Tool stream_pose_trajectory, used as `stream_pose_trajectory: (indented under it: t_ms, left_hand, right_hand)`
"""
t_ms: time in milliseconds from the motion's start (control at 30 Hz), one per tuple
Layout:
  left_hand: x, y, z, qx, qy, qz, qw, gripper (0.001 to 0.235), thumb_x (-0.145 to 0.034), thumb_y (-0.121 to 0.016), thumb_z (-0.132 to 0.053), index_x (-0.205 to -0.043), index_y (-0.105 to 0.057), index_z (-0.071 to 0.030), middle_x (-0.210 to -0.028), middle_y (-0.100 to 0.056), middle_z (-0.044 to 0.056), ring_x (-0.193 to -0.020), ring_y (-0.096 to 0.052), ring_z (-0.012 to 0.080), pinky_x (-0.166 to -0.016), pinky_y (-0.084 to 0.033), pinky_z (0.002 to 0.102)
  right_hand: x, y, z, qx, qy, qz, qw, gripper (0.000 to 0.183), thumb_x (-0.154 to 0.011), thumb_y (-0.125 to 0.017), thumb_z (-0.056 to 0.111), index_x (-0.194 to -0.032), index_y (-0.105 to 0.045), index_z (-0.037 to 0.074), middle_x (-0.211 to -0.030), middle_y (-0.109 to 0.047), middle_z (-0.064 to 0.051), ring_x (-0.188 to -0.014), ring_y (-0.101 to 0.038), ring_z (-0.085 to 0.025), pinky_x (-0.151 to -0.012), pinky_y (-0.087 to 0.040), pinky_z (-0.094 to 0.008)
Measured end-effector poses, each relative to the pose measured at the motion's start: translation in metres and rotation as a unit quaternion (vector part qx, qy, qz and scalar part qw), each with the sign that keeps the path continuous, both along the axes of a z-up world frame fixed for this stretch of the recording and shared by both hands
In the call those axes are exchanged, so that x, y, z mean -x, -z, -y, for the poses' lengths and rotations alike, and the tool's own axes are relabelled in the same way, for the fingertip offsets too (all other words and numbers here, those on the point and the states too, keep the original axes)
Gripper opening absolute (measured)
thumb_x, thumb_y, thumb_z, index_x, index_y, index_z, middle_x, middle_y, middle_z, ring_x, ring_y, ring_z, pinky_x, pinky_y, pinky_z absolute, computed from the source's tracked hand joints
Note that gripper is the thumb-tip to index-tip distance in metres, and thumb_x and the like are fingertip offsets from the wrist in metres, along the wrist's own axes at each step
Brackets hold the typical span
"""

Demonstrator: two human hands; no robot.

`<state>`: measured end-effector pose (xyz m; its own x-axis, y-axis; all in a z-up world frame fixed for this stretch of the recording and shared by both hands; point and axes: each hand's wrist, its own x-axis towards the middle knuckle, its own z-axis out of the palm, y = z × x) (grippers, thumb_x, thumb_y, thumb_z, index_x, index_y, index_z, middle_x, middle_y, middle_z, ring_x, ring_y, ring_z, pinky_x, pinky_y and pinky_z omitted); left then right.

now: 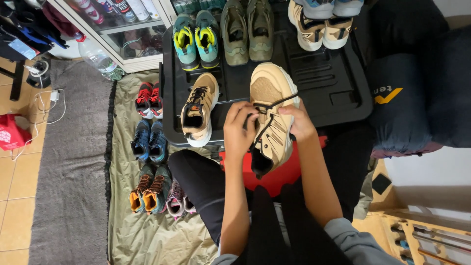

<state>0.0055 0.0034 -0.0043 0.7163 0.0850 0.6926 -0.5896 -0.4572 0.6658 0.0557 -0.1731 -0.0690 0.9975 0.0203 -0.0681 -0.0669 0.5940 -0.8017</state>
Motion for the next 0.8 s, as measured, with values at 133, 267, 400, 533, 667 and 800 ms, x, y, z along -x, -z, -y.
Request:
stream_pose_trajectory:
  t_ms: [133,267,400,533,667,800]
  left_hand:
    - [0.001,0.001,-0.005,0.041,-0.014,-0.007,0.999,0.011,-0.096,-0.065,-0.008,-0.086,-0.067,-0.01,-0.094,-0.069,0.01,-0.088,-0.069,0.0323,-0.078,-0.056,0.04]
    - [0.003,-0.003,-0.016,0.023,-0.093,-0.027,0.995,0.006,-0.093,-0.07,-0.007,-0.09,-0.065,-0.008,-0.098,-0.068,0.009,-0.088,-0.069,0.0296,-0.069,-0.059,0.035]
    - [0.01,-0.021,-0.019,0.021,-0.068,-0.027,0.997,0.011,-0.095,-0.068,-0.004,-0.104,-0.069,-0.009,-0.104,-0.067,0.008,-0.098,-0.068,0.0326,-0.087,-0.055,0.042]
    - [0.005,-0.012,-0.01,-0.005,-0.02,-0.028,0.999,0.016,-0.091,-0.075,-0.01,-0.106,-0.071,-0.012,-0.101,-0.069,0.009,-0.101,-0.067,0.0346,-0.091,-0.051,0.045]
    - [0.003,-0.002,0.011,-0.03,0.013,-0.06,0.998,0.023,-0.083,-0.083,-0.02,-0.103,-0.072,-0.015,-0.096,-0.07,0.005,-0.094,-0.068,0.0298,-0.087,-0.052,0.041]
    - [0.006,-0.003,0.022,-0.011,-0.028,-0.058,0.998,0.005,-0.089,-0.075,-0.012,-0.09,-0.071,-0.01,-0.081,-0.065,0.005,-0.083,-0.066,0.03,-0.08,-0.053,0.038]
  right_hand:
    - [0.003,-0.003,0.001,-0.036,0.011,-0.002,0.999,0.048,-0.064,-0.077,0.0,-0.11,-0.066,0.002,-0.089,-0.068,-0.01,-0.076,-0.066,-0.025,-0.073,-0.054,-0.041]
    - [-0.003,0.002,0.02,-0.005,0.018,0.005,1.0,0.045,-0.061,-0.077,0.0,-0.105,-0.069,0.006,-0.087,-0.07,-0.008,-0.074,-0.068,-0.021,-0.069,-0.055,-0.037]
    - [0.002,-0.007,0.013,0.087,0.114,-0.001,0.99,0.066,-0.052,-0.094,0.0,-0.111,-0.065,0.005,-0.087,-0.069,-0.007,-0.079,-0.067,-0.018,-0.076,-0.054,-0.034]
    - [0.006,-0.04,0.006,0.125,0.102,0.023,0.987,0.056,-0.055,-0.095,0.002,-0.103,-0.067,0.007,-0.087,-0.068,-0.003,-0.079,-0.066,-0.014,-0.074,-0.052,-0.03]
    - [0.007,-0.047,-0.001,0.192,0.084,0.068,0.976,0.05,-0.056,-0.093,0.002,-0.101,-0.071,0.009,-0.089,-0.07,0.0,-0.084,-0.066,-0.011,-0.075,-0.054,-0.027]
    - [0.008,-0.05,-0.007,0.219,0.072,0.071,0.97,0.051,-0.055,-0.093,0.003,-0.101,-0.072,0.01,-0.089,-0.069,0.001,-0.084,-0.066,-0.012,-0.075,-0.052,-0.027]
